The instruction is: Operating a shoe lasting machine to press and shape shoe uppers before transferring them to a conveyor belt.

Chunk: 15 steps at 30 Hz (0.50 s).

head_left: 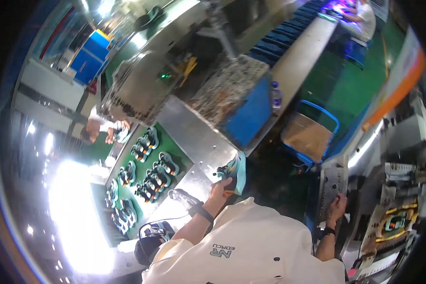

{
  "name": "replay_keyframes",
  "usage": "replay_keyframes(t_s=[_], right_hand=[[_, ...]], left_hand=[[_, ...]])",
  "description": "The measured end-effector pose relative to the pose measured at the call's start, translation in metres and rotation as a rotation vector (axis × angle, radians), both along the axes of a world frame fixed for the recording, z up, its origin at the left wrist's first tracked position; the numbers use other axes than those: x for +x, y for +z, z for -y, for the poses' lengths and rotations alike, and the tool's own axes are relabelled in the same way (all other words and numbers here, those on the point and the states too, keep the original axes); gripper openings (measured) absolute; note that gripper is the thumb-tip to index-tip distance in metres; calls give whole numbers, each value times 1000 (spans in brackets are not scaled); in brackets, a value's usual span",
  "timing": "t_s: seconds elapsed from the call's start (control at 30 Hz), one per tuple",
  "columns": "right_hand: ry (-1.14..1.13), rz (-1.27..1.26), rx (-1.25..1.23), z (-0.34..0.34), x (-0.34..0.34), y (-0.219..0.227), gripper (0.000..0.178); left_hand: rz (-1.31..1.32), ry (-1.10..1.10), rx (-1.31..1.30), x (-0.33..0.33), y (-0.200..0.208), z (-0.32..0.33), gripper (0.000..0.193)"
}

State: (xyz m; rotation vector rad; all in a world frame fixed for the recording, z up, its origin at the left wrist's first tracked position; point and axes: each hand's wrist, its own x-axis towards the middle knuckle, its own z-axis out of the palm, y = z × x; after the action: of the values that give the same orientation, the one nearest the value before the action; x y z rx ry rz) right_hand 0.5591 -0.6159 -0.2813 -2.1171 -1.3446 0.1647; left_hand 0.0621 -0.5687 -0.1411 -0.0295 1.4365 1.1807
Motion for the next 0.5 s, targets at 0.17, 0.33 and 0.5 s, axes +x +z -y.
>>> replay_keyframes(t_s=[0.17,0.33,0.5], right_hand=[[13,64,-168,-7,2,7,24],[19,156,-261,-41,-20,24,26],[30,55,-98,-101,-45,66,30]], left_hand=[[-163,296,34,-136,-76,-19,27],[-537,470,13,-281,-125,-52,29],[-815,101,-213,-359,-189,-95,43]])
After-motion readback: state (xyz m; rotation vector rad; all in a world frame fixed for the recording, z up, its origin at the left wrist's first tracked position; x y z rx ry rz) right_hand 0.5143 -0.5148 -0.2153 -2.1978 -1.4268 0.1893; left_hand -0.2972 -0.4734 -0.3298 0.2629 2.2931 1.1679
